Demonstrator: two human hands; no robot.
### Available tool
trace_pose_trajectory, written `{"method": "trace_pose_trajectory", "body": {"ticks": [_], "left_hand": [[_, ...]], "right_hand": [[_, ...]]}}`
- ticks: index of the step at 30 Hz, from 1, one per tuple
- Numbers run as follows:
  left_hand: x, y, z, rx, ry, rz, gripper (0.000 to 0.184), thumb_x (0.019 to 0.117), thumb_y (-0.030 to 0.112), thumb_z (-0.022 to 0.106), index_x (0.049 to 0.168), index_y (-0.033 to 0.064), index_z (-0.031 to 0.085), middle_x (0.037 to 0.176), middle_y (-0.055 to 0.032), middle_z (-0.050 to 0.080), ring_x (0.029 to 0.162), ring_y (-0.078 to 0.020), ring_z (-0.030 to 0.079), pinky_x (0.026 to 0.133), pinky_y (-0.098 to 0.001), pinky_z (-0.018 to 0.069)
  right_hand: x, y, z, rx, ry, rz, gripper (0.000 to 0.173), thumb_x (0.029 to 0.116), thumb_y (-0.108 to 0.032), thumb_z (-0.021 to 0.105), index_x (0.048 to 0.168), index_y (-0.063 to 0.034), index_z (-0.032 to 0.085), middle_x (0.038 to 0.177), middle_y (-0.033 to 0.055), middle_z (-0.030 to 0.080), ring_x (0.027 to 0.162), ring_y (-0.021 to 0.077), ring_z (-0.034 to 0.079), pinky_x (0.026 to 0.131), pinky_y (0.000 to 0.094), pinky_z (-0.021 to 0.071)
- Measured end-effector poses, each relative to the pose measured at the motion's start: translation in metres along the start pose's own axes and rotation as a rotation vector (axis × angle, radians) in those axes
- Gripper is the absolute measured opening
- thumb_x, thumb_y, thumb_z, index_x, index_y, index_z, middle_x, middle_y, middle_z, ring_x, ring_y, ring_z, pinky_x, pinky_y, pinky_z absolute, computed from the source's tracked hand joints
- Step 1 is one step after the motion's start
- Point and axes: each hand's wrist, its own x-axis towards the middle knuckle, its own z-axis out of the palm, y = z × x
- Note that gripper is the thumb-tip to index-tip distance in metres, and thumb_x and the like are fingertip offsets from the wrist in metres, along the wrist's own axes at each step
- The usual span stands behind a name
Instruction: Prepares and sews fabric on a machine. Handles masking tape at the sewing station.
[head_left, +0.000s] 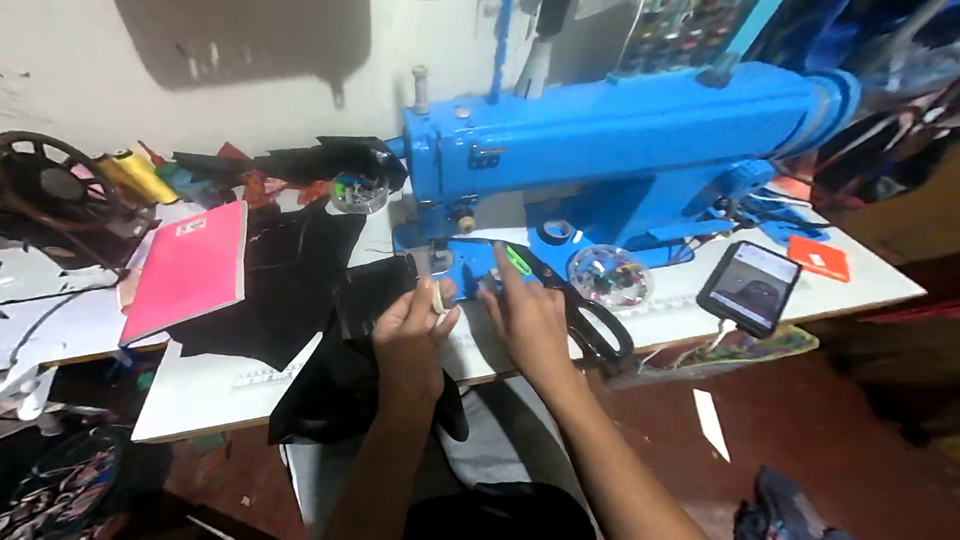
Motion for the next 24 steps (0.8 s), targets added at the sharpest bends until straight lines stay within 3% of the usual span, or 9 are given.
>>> {"method": "trace_pose_trajectory", "body": {"ticks": [4,8,10,13,14,18,20,22,24], "left_hand": [[0.006,-0.006,-0.007,-0.083,-0.027,-0.115,0.020,0.1073,0.004,0.046,0.113,-0.0054,0.063,0.106,-0.0102,0.073,0.096,-0.0121,0.073,0.085,-0.0222,0.0583],[0.007,-0.010,-0.009,-0.055,-0.106,-0.144,0.023,0.1045,-0.003,0.046,0.121,-0.0075,0.061,0.113,-0.0129,0.071,0.101,-0.0129,0.071,0.090,-0.0233,0.0559],[0.008,-0.014,-0.008,-0.035,-0.127,-0.127,0.031,0.1026,-0.007,0.047,0.133,-0.0053,0.053,0.113,-0.0140,0.071,0.098,-0.0146,0.072,0.089,-0.0255,0.0574],[0.006,-0.024,-0.008,0.135,-0.172,0.053,0.054,0.0975,-0.008,0.056,0.147,0.0028,0.038,0.114,-0.0110,0.074,0.095,-0.0117,0.074,0.086,-0.0251,0.0585],[0.004,-0.027,-0.009,0.224,-0.198,0.140,0.059,0.0963,-0.007,0.059,0.150,0.0037,0.035,0.120,-0.0106,0.073,0.099,-0.0111,0.073,0.086,-0.0258,0.0587],[0.000,-0.037,-0.008,0.453,-0.297,0.486,0.065,0.0986,0.001,0.059,0.158,0.0060,0.033,0.155,-0.0136,0.048,0.118,-0.0087,0.066,0.092,-0.0235,0.0575],[0.001,-0.038,-0.011,0.491,-0.324,0.564,0.065,0.1003,0.003,0.057,0.159,0.0032,0.028,0.156,-0.0146,0.048,0.127,-0.0112,0.063,0.099,-0.0259,0.0556],[0.003,-0.034,-0.016,0.532,-0.277,0.558,0.055,0.0994,0.007,0.061,0.151,-0.0002,0.043,0.144,-0.0130,0.060,0.121,-0.0117,0.066,0.098,-0.0279,0.0565],[0.005,-0.026,-0.022,0.544,-0.262,0.493,0.032,0.0956,0.009,0.068,0.126,-0.0007,0.065,0.124,-0.0085,0.071,0.105,-0.0087,0.071,0.089,-0.0263,0.0593]], "right_hand": [[-0.008,0.017,0.012,-0.056,-0.167,-0.063,0.032,0.0979,-0.021,0.067,0.123,-0.0018,0.070,0.092,0.0157,0.075,0.090,0.0407,0.070,0.084,0.0623,0.0492],[-0.014,0.027,0.018,0.058,-0.205,-0.066,0.032,0.0986,-0.021,0.065,0.121,0.0010,0.071,0.104,0.0212,0.072,0.099,0.0440,0.068,0.086,0.0627,0.0513],[-0.014,0.024,0.014,0.237,-0.163,-0.027,0.030,0.0995,-0.022,0.063,0.117,-0.0006,0.074,0.111,0.0200,0.070,0.105,0.0386,0.066,0.091,0.0573,0.0520],[-0.006,0.007,-0.005,0.649,-0.207,0.205,0.024,0.1032,-0.021,0.058,0.105,-0.0043,0.076,0.100,0.0043,0.070,0.091,0.0073,0.065,0.081,0.0257,0.0546],[-0.002,0.002,-0.011,0.760,-0.240,0.276,0.023,0.1036,-0.019,0.058,0.101,-0.0044,0.075,0.094,0.0006,0.069,0.084,0.0021,0.064,0.076,0.0207,0.0534],[0.005,-0.010,-0.017,0.970,-0.233,0.443,0.008,0.0962,-0.010,0.069,0.092,-0.0062,0.074,0.074,-0.0045,0.067,0.066,-0.0003,0.060,0.064,0.0163,0.0498],[0.004,-0.014,-0.018,1.032,-0.185,0.492,0.007,0.0942,-0.007,0.070,0.090,-0.0066,0.075,0.074,-0.0036,0.068,0.066,0.0014,0.061,0.064,0.0175,0.0511],[0.002,-0.014,-0.019,1.070,-0.118,0.486,0.009,0.0938,-0.006,0.069,0.088,-0.0071,0.075,0.073,-0.0036,0.068,0.065,0.0014,0.060,0.064,0.0176,0.0518],[0.001,-0.014,-0.024,1.090,-0.092,0.463,0.011,0.0945,-0.005,0.068,0.088,-0.0073,0.075,0.072,-0.0041,0.067,0.065,0.0008,0.060,0.063,0.0172,0.0514]]}}
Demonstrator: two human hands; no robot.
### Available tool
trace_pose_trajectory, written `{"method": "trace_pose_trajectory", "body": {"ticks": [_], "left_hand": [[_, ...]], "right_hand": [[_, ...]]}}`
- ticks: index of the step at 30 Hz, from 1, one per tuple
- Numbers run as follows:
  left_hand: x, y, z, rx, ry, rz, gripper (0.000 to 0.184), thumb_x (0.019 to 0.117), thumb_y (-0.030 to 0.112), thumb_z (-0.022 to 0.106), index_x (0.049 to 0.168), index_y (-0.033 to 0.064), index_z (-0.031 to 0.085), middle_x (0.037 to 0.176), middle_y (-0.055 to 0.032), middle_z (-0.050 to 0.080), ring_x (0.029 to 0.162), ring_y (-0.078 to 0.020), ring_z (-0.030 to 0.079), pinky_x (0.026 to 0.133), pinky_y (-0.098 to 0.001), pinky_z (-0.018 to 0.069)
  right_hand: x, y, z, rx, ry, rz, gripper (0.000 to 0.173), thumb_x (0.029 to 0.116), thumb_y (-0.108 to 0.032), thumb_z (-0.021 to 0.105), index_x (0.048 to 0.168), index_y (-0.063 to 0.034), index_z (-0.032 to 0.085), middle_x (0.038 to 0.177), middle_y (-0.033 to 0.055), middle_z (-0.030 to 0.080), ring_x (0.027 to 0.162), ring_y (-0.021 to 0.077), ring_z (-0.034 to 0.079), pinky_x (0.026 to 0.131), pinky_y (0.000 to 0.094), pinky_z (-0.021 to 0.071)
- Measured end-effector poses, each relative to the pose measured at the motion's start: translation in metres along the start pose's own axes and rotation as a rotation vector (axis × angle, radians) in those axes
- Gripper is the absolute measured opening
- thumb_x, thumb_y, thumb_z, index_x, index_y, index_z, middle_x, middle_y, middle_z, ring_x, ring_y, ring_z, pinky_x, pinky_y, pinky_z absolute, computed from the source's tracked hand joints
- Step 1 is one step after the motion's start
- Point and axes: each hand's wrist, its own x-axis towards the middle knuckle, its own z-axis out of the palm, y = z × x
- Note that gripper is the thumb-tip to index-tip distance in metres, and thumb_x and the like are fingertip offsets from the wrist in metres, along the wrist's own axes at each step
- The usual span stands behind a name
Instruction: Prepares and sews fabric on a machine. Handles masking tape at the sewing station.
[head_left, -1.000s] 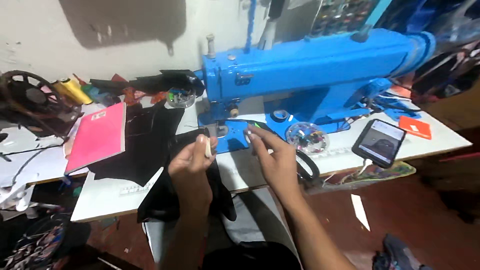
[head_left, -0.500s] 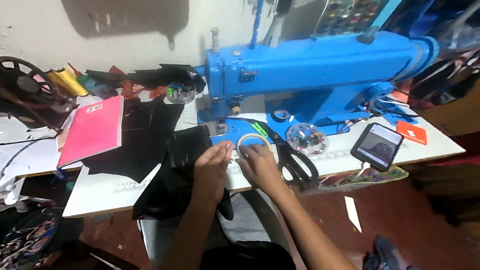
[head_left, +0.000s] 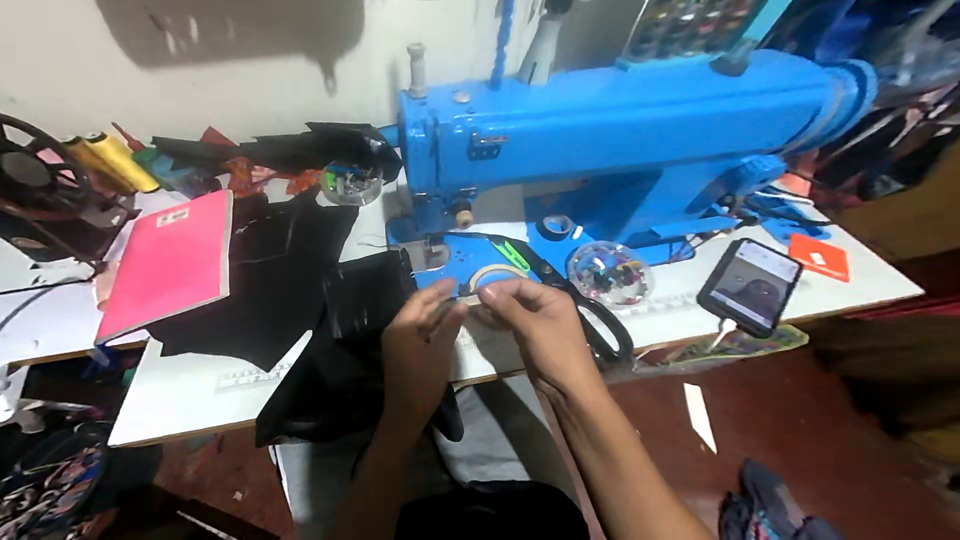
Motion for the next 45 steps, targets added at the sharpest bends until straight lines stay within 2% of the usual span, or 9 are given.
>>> {"method": "trace_pose_trajectory", "body": {"ticks": [4,16,21,24,29,34,38,41,45], "left_hand": [[0.004,0.002,-0.008,-0.124,-0.049,-0.083,0.013,0.0890,0.002,0.074,0.102,0.0021,0.076,0.108,-0.0036,0.073,0.090,-0.0070,0.072,0.078,-0.0235,0.0616],[0.000,0.006,-0.005,-0.341,-0.050,-0.181,0.015,0.0904,-0.005,0.069,0.101,0.0013,0.077,0.105,-0.0042,0.073,0.089,-0.0114,0.072,0.081,-0.0272,0.0630],[0.009,0.002,-0.031,-0.202,-0.302,-0.110,0.014,0.0929,0.000,0.069,0.105,0.0015,0.076,0.109,-0.0030,0.072,0.087,-0.0098,0.073,0.079,-0.0257,0.0637],[0.021,0.011,-0.042,-0.032,-0.394,-0.091,0.011,0.0902,0.003,0.071,0.101,0.0013,0.075,0.109,-0.0018,0.070,0.083,-0.0049,0.070,0.074,-0.0213,0.0619],[0.028,0.016,-0.046,-0.133,-0.193,-0.297,0.006,0.0939,0.001,0.068,0.098,0.0026,0.073,0.104,-0.0030,0.073,0.081,-0.0097,0.073,0.074,-0.0263,0.0638],[0.027,-0.002,-0.039,-0.300,-0.060,-0.561,0.013,0.0970,-0.002,0.064,0.110,-0.0009,0.066,0.096,-0.0072,0.072,0.081,-0.0126,0.073,0.077,-0.0265,0.0618],[0.026,-0.011,-0.029,-0.329,0.006,-0.595,0.013,0.0997,-0.003,0.058,0.112,-0.0032,0.063,0.099,-0.0090,0.071,0.085,-0.0141,0.073,0.081,-0.0282,0.0614],[0.024,-0.009,-0.017,-0.327,0.057,-0.533,0.012,0.1018,-0.001,0.055,0.110,-0.0019,0.064,0.098,-0.0069,0.070,0.083,-0.0124,0.072,0.080,-0.0283,0.0615],[0.019,-0.004,-0.005,-0.142,0.076,-0.277,0.014,0.1011,0.005,0.058,0.108,0.0007,0.069,0.114,-0.0028,0.067,0.091,-0.0060,0.069,0.082,-0.0248,0.0605]], "right_hand": [[-0.001,-0.004,-0.004,0.060,-0.044,0.043,0.017,0.0982,-0.004,0.061,0.087,-0.0070,0.074,0.075,-0.0025,0.069,0.066,0.0017,0.061,0.065,0.0166,0.0514],[-0.006,-0.011,-0.004,0.003,-0.103,0.063,0.009,0.0895,0.001,0.070,0.089,-0.0071,0.075,0.073,-0.0035,0.069,0.067,0.0016,0.062,0.066,0.0171,0.0523],[0.012,-0.021,-0.020,-0.094,-0.382,0.114,0.015,0.0978,-0.006,0.062,0.091,-0.0065,0.075,0.077,-0.0038,0.069,0.070,0.0013,0.062,0.068,0.0176,0.0525],[0.023,-0.030,-0.016,-0.343,-0.473,-0.091,0.011,0.0961,-0.012,0.070,0.092,-0.0070,0.078,0.083,-0.0033,0.071,0.069,-0.0004,0.060,0.061,0.0165,0.0505],[0.034,-0.029,-0.013,-0.912,-0.171,-0.468,0.031,0.1008,-0.024,0.065,0.122,-0.0044,0.074,0.106,0.0152,0.069,0.092,0.0282,0.065,0.080,0.0455,0.0541],[0.014,0.023,-0.014,-1.252,-0.260,-0.201,0.023,0.0951,-0.023,0.072,0.102,-0.0017,0.077,0.105,0.0224,0.071,0.109,0.0474,0.062,0.090,0.0657,0.0461],[0.002,0.022,-0.015,-1.054,-0.196,-0.236,0.024,0.0967,-0.023,0.068,0.098,0.0001,0.076,0.089,0.0163,0.072,0.090,0.0361,0.069,0.082,0.0589,0.0511],[-0.001,-0.011,-0.014,-0.672,-0.260,-0.039,0.017,0.0976,-0.024,0.069,0.093,-0.0082,0.073,0.071,-0.0039,0.062,0.063,0.0029,0.057,0.060,0.0229,0.0486],[0.005,-0.021,-0.008,-0.382,-0.300,0.036,0.012,0.0971,-0.014,0.068,0.089,-0.0081,0.074,0.067,-0.0077,0.064,0.061,-0.0025,0.058,0.060,0.0153,0.0494]]}}
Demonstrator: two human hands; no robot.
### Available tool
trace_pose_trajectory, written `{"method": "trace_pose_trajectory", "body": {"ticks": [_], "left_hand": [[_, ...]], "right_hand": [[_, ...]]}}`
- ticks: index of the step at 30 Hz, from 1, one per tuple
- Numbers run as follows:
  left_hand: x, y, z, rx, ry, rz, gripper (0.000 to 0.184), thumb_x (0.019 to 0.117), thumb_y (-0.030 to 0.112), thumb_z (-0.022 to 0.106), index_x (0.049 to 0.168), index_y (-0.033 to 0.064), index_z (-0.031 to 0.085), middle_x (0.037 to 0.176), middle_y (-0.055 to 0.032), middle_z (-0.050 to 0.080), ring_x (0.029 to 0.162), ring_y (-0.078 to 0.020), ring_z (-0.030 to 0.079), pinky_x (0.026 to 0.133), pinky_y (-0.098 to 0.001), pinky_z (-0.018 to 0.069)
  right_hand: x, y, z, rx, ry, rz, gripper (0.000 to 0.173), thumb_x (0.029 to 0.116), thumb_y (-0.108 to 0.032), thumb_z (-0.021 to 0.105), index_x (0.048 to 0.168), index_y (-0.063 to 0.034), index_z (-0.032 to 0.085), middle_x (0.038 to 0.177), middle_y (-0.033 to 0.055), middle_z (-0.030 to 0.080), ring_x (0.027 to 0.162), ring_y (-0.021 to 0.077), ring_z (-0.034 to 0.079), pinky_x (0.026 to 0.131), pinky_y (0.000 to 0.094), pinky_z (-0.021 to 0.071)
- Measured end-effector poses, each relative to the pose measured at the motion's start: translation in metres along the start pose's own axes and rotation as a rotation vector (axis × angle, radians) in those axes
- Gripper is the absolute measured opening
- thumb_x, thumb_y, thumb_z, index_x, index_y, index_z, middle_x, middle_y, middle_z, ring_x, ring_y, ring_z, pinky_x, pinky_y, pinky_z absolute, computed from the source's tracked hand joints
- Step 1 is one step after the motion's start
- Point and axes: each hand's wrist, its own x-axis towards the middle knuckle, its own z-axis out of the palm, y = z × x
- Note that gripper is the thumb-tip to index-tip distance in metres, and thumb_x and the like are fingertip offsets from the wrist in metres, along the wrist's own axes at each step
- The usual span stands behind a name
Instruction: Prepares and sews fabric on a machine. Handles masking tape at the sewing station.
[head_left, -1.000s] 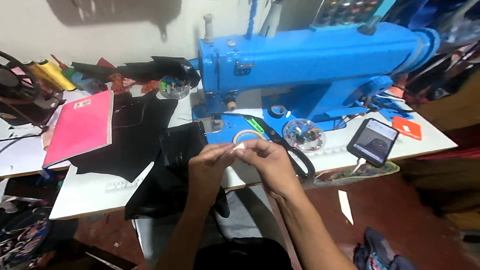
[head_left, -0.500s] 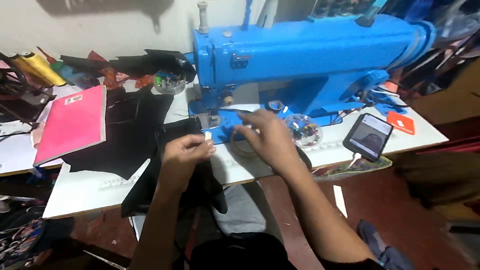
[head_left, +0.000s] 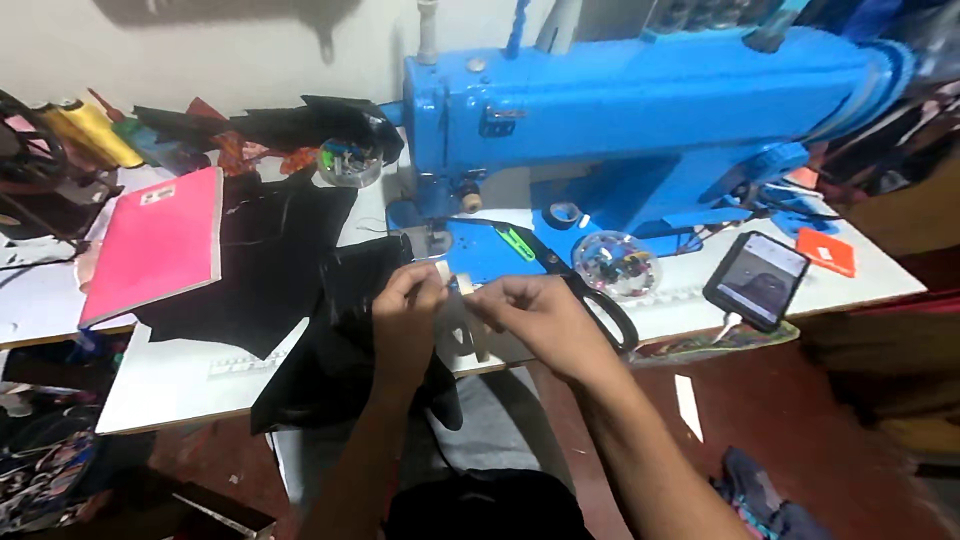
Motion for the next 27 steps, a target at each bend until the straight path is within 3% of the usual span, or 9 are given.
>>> {"method": "trace_pose_trajectory", "body": {"ticks": [3,5,16,27], "left_hand": [[-0.002,-0.007,-0.002,0.204,0.002,0.327,0.018,0.1002,0.006,0.057,0.108,-0.0033,0.071,0.125,-0.0105,0.065,0.103,-0.0044,0.066,0.084,-0.0194,0.0568],[-0.002,-0.010,-0.004,0.268,0.007,0.440,0.020,0.0995,0.005,0.057,0.109,-0.0040,0.071,0.126,-0.0130,0.064,0.104,-0.0042,0.065,0.083,-0.0167,0.0554],[-0.003,-0.018,-0.007,0.382,0.024,0.645,0.022,0.0997,0.009,0.057,0.109,-0.0032,0.073,0.124,-0.0148,0.066,0.107,-0.0075,0.066,0.085,-0.0183,0.0562],[0.003,-0.024,-0.010,0.475,0.026,0.795,0.022,0.0995,0.008,0.057,0.105,-0.0051,0.074,0.123,-0.0193,0.068,0.114,-0.0133,0.066,0.095,-0.0220,0.0543]], "right_hand": [[0.002,-0.004,0.005,0.024,0.001,0.018,0.009,0.0978,-0.013,0.068,0.091,-0.0079,0.072,0.067,-0.0077,0.063,0.062,-0.0026,0.058,0.061,0.0146,0.0489],[0.003,-0.005,0.007,0.058,0.001,0.041,0.010,0.0982,-0.013,0.068,0.092,-0.0077,0.072,0.068,-0.0071,0.064,0.062,-0.0021,0.058,0.061,0.0150,0.0486],[0.008,-0.007,0.008,0.026,-0.019,0.084,0.019,0.1019,-0.020,0.064,0.091,-0.0069,0.073,0.067,-0.0041,0.060,0.059,0.0008,0.053,0.058,0.0181,0.0442],[0.006,-0.010,0.005,0.006,-0.041,0.060,0.024,0.1034,-0.021,0.062,0.087,-0.0068,0.071,0.062,-0.0034,0.055,0.053,0.0017,0.049,0.051,0.0181,0.0400]]}}
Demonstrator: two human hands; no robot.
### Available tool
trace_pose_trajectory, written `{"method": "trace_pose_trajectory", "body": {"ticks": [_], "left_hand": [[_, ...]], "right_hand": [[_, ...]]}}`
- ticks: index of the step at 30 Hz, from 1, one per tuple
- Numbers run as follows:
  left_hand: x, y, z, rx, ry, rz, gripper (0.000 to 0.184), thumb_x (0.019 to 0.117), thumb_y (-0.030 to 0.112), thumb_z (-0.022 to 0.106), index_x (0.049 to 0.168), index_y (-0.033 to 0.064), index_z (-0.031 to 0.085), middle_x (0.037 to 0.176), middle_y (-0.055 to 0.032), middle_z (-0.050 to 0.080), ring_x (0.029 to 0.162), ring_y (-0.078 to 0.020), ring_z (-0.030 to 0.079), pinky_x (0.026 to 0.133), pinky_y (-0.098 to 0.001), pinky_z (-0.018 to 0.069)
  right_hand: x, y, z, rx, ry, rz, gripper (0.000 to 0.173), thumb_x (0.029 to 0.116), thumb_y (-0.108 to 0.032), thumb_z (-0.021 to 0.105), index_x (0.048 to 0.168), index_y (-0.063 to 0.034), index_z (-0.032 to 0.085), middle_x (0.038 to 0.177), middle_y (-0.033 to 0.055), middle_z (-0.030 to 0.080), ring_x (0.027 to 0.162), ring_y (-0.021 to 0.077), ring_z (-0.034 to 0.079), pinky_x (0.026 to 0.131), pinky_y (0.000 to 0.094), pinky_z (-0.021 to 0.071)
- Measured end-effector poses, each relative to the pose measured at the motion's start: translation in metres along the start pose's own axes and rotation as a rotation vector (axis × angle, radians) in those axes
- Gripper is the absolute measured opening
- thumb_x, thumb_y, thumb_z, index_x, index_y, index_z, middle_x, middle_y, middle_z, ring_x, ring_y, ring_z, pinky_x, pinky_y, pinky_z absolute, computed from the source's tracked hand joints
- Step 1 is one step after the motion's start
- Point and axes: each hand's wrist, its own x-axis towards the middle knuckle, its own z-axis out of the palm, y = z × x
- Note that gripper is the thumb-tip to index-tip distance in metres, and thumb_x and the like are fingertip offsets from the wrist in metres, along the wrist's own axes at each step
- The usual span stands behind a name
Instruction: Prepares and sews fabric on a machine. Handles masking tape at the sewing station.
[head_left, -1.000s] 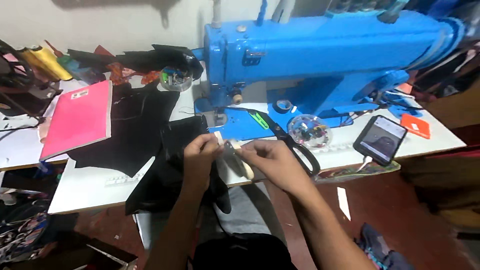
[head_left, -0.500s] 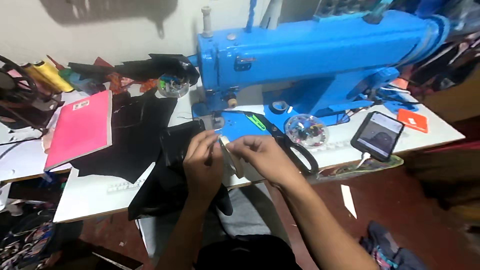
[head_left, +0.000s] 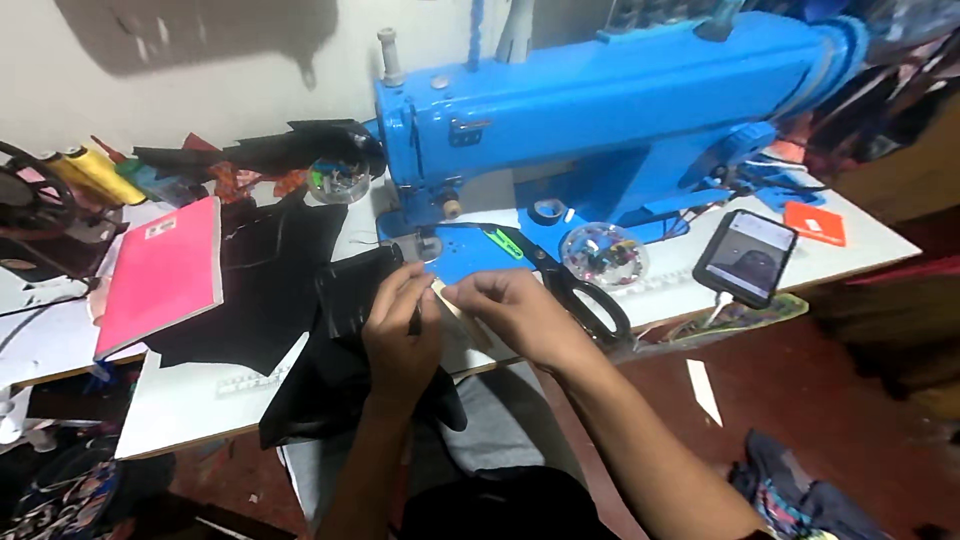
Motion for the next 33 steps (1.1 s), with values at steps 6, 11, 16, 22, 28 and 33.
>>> {"method": "trace_pose_trajectory", "body": {"ticks": [6,11,16,22,28,33], "left_hand": [[0.002,-0.001,-0.001,-0.110,0.031,-0.073,0.019,0.0981,0.007,0.062,0.103,-0.0061,0.074,0.121,-0.0162,0.069,0.104,-0.0079,0.068,0.085,-0.0183,0.0571],[0.003,0.004,0.001,-0.145,0.072,-0.119,0.012,0.0923,0.002,0.069,0.099,-0.0060,0.075,0.117,-0.0140,0.070,0.097,-0.0035,0.069,0.079,-0.0148,0.0575],[0.005,0.008,0.002,-0.093,0.137,-0.202,0.013,0.0952,0.007,0.069,0.099,-0.0042,0.075,0.112,-0.0110,0.069,0.093,-0.0025,0.068,0.079,-0.0149,0.0568],[0.009,0.013,-0.010,-0.221,0.085,-0.504,0.014,0.0967,0.008,0.067,0.106,-0.0015,0.072,0.122,-0.0085,0.065,0.099,-0.0075,0.070,0.083,-0.0238,0.0619],[-0.002,0.007,-0.008,-0.289,0.000,-0.351,0.020,0.0915,0.008,0.072,0.110,-0.0011,0.072,0.120,-0.0065,0.067,0.104,-0.0078,0.068,0.087,-0.0239,0.0607],[0.003,0.023,-0.003,-0.340,-0.009,-0.362,0.023,0.0866,0.001,0.071,0.107,-0.0090,0.067,0.120,-0.0093,0.061,0.101,-0.0043,0.068,0.085,-0.0189,0.0607]], "right_hand": [[0.001,0.001,0.004,0.009,-0.012,-0.001,0.025,0.1046,-0.021,0.059,0.090,-0.0063,0.072,0.062,-0.0039,0.053,0.054,0.0014,0.048,0.053,0.0189,0.0396],[0.000,0.004,0.010,0.018,0.010,0.014,0.023,0.1043,-0.023,0.060,0.092,-0.0071,0.072,0.064,-0.0041,0.056,0.057,0.0020,0.051,0.055,0.0198,0.0431],[-0.003,0.004,0.016,0.137,-0.019,0.088,0.022,0.1067,-0.020,0.055,0.105,-0.0034,0.069,0.080,0.0024,0.069,0.070,0.0074,0.068,0.068,0.0240,0.0570],[-0.005,0.015,0.018,0.250,0.060,0.085,0.014,0.1037,-0.013,0.058,0.104,-0.0019,0.066,0.075,0.0013,0.069,0.067,0.0065,0.067,0.065,0.0219,0.0557],[-0.005,0.021,0.018,-0.005,0.046,-0.061,0.031,0.1031,-0.015,0.059,0.129,0.0024,0.064,0.089,0.0095,0.072,0.075,0.0095,0.065,0.073,0.0280,0.0555],[-0.004,0.026,0.013,-0.006,-0.012,-0.242,0.044,0.1041,-0.009,0.052,0.147,0.0034,0.050,0.085,0.0137,0.067,0.074,0.0170,0.062,0.074,0.0342,0.0536]]}}
